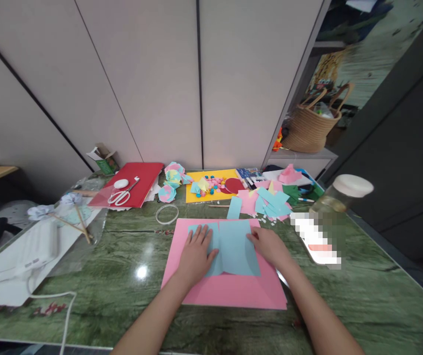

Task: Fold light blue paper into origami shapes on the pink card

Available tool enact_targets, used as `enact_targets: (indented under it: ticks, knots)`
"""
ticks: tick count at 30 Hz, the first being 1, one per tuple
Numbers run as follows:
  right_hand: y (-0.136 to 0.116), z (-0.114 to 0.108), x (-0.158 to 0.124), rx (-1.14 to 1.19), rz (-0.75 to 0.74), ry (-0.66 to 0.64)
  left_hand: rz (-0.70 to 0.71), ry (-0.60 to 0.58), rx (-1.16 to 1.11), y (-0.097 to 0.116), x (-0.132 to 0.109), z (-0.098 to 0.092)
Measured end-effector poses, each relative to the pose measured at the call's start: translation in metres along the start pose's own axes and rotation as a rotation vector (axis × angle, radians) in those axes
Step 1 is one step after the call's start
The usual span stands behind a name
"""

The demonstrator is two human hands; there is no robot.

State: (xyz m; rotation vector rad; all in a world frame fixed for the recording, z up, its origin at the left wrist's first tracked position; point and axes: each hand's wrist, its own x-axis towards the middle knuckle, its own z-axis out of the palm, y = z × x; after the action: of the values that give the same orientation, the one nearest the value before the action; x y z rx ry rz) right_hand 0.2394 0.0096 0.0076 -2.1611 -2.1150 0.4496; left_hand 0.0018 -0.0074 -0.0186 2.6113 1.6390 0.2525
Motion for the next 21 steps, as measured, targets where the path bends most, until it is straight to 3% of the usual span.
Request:
enact_targets:
  ticks: [17, 21]
  knots:
    - [-0.0032, -0.0103, -0.0083, -0.147, 0.043, -0.07, 0.0, 0.011, 0.008, -0.0004, 0.0003, 0.0011]
    - [-0.0008, -0.0095, -0.0067, -0.121, 0.043, -0.062, -0.004, 0.071, 0.017, 0.0002, 0.0008, 0.0028]
